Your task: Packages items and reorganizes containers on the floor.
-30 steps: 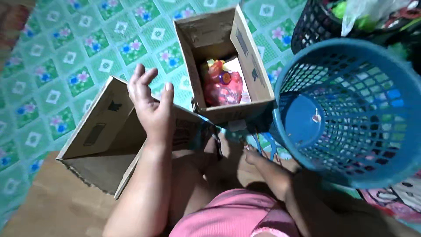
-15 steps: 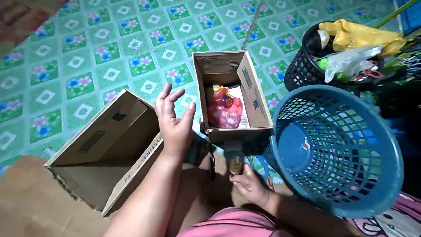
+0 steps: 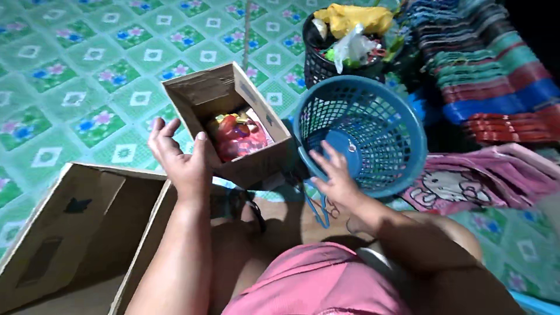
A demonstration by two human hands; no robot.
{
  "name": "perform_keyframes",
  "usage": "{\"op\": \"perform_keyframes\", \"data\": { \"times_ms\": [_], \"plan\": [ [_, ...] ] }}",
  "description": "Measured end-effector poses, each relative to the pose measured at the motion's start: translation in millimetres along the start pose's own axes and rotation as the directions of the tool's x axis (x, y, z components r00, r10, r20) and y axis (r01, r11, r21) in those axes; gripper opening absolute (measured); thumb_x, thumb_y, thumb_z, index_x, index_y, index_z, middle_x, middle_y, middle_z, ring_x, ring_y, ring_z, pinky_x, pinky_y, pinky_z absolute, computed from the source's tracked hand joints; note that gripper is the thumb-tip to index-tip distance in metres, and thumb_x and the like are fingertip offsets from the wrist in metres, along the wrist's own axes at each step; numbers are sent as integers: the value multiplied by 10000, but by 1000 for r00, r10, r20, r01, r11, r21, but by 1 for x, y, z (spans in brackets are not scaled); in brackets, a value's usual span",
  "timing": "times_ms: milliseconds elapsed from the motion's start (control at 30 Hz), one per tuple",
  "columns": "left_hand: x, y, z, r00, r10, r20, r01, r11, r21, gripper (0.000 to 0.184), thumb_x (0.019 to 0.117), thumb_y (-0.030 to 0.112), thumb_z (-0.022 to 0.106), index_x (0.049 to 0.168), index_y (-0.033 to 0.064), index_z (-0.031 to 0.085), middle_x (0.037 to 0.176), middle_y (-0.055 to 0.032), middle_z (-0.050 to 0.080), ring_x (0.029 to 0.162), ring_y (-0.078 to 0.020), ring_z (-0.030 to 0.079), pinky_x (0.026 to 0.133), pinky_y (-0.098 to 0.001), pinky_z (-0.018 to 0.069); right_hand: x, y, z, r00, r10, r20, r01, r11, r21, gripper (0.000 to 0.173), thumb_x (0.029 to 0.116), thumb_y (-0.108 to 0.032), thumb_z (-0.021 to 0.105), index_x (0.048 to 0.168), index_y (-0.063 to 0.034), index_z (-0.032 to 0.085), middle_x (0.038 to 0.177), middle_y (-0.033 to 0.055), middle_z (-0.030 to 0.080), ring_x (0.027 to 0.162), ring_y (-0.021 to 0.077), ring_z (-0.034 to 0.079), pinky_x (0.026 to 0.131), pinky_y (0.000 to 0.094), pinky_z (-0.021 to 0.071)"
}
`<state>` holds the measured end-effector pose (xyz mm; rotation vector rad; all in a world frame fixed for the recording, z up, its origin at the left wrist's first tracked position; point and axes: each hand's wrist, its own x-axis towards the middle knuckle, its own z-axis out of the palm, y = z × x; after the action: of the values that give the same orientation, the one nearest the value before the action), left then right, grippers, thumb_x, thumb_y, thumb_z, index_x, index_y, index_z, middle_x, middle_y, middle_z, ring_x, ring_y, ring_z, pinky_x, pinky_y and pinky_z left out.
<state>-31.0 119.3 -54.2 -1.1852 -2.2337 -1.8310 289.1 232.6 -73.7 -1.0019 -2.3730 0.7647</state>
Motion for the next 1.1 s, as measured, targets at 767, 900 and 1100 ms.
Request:
{"op": "perform_keyframes", "data": {
  "times_ms": [767, 900, 1100],
  "plan": [
    [-46, 27, 78, 634, 248, 733, -522, 836, 168, 396, 948, 356, 711, 1192, 44, 704, 1221, -222, 660, 1191, -415, 607, 1032, -613, 472, -78, 163, -42, 111, 994, 8, -258, 22, 966, 565, 794, 83, 606, 1327, -28, 453, 1094, 189, 572, 824, 281, 612, 660, 456, 568],
    [-82, 30, 89, 517, 103, 850, -349, 932, 100, 394, 1021, 381, 593, 1169, 36, 715, 1122, -180, 686, 1096, -343, 657, 984, -570, 514, -86, 135, -68, 199, 971, -133, -295, 189, 937, 605, 737, 121, 620, 1297, -42, 461, 1060, 157, 576, 818, 247, 612, 659, 445, 575],
    [-64, 32, 90, 764, 88, 639, -225, 965, 136, 528, 1004, 293, 637, 1423, -7, 524, 1399, -244, 553, 1292, -347, 556, 1101, -495, 453, -148, 77, -122, 429, 762, -484, -331, 632, 701, 668, 794, 62, 667, 1411, -116, 485, 1183, 56, 633, 854, 143, 673, 683, 356, 612]
  ]
}}
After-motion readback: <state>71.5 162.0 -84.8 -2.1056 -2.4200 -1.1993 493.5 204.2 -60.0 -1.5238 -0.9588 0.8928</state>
